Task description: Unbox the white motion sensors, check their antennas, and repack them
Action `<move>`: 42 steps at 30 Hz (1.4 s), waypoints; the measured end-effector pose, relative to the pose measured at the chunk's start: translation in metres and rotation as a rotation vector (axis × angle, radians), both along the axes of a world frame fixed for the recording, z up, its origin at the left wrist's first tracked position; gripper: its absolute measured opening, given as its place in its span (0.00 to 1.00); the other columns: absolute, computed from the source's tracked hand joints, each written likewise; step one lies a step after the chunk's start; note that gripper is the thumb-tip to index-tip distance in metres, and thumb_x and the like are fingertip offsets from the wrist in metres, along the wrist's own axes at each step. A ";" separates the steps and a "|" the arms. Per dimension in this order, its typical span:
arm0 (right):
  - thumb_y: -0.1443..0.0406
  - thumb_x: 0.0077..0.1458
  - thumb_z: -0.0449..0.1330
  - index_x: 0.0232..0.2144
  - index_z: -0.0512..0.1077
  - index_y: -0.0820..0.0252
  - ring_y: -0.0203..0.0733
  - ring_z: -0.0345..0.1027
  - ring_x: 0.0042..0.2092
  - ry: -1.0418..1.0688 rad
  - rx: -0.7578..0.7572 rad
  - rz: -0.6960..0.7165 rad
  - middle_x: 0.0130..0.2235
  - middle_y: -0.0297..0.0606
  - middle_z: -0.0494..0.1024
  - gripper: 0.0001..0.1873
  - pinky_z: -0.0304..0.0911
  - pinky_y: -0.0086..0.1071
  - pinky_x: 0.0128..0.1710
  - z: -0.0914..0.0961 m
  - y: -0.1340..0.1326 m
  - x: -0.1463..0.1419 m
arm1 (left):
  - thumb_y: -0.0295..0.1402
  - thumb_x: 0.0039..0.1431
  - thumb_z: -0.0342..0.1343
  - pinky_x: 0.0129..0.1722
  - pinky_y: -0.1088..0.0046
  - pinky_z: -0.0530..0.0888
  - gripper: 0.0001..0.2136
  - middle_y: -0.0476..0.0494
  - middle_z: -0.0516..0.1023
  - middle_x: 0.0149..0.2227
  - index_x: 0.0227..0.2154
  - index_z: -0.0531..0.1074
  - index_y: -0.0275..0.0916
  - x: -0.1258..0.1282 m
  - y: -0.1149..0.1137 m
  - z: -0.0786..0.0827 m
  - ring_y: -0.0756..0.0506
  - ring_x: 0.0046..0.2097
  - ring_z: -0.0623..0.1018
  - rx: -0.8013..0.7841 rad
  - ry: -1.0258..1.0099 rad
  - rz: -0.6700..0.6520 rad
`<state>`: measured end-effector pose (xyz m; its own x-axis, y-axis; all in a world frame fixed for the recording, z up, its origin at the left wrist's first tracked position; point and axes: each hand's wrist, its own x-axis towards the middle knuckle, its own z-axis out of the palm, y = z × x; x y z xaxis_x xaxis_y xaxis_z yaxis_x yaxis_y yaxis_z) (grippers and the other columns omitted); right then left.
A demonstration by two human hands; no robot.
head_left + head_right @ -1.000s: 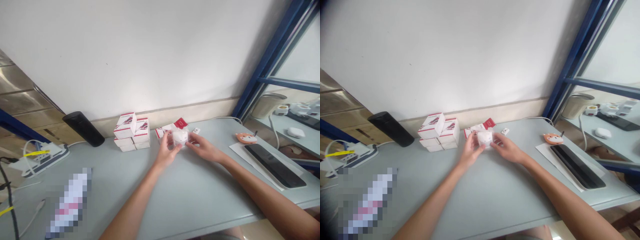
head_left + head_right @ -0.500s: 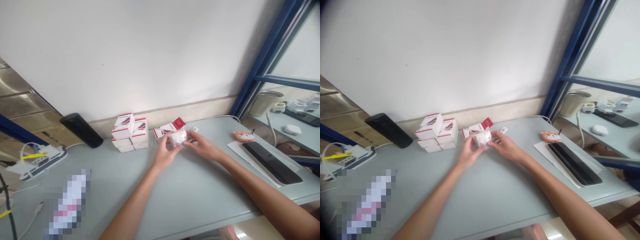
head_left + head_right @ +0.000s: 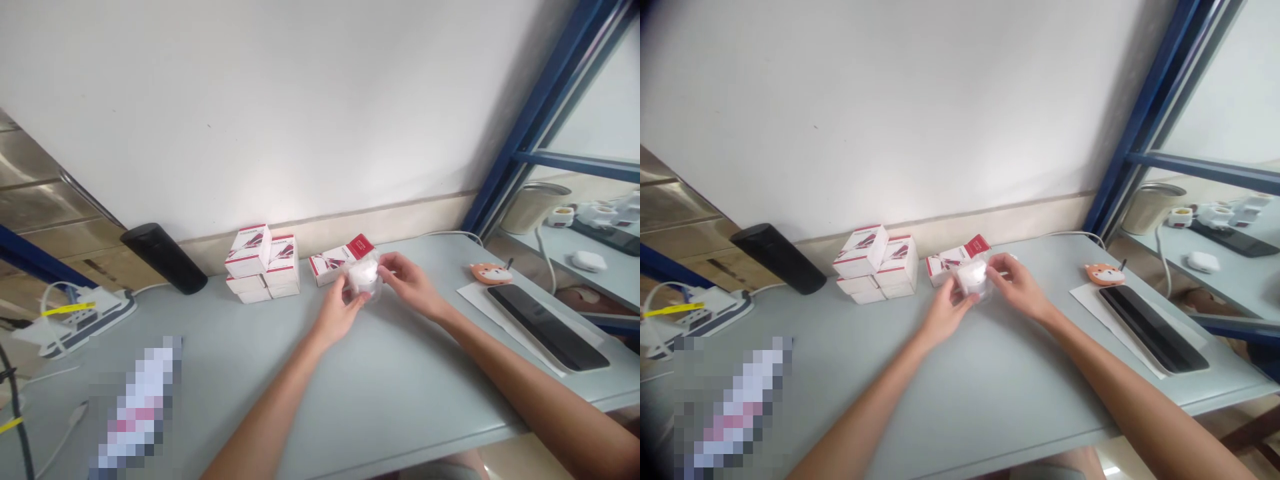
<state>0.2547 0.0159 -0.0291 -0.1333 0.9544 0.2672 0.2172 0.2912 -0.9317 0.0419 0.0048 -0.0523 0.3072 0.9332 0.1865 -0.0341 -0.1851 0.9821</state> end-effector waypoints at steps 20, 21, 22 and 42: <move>0.47 0.66 0.62 0.53 0.74 0.54 0.43 0.71 0.36 -0.054 -0.039 0.093 0.37 0.36 0.78 0.23 0.68 0.40 0.39 0.003 -0.004 -0.002 | 0.40 0.65 0.66 0.44 0.66 0.81 0.19 0.38 0.83 0.55 0.55 0.74 0.41 -0.005 0.001 0.031 0.42 0.48 0.84 -0.601 -0.645 0.105; 0.46 0.66 0.62 0.50 0.75 0.54 0.41 0.68 0.33 -0.025 -0.036 0.036 0.33 0.34 0.75 0.21 0.66 0.38 0.36 0.007 -0.005 -0.001 | 0.40 0.66 0.65 0.43 0.68 0.80 0.17 0.38 0.83 0.54 0.54 0.76 0.41 -0.007 0.001 0.034 0.42 0.48 0.84 -0.639 -0.692 0.116; 0.46 0.66 0.62 0.47 0.74 0.54 0.40 0.66 0.32 0.003 -0.036 -0.024 0.32 0.33 0.74 0.21 0.63 0.36 0.33 0.010 -0.005 0.001 | 0.39 0.66 0.65 0.42 0.69 0.80 0.15 0.39 0.83 0.53 0.53 0.76 0.40 -0.008 0.001 0.036 0.42 0.48 0.84 -0.656 -0.727 0.130; 0.48 0.68 0.59 0.42 0.70 0.55 0.40 0.65 0.34 -0.034 -0.144 0.182 0.35 0.33 0.74 0.17 0.62 0.36 0.37 -0.003 -0.012 -0.019 | 0.40 0.67 0.64 0.61 0.61 0.74 0.18 0.41 0.79 0.63 0.56 0.76 0.42 -0.003 -0.002 0.032 0.38 0.67 0.73 -0.510 -0.622 0.034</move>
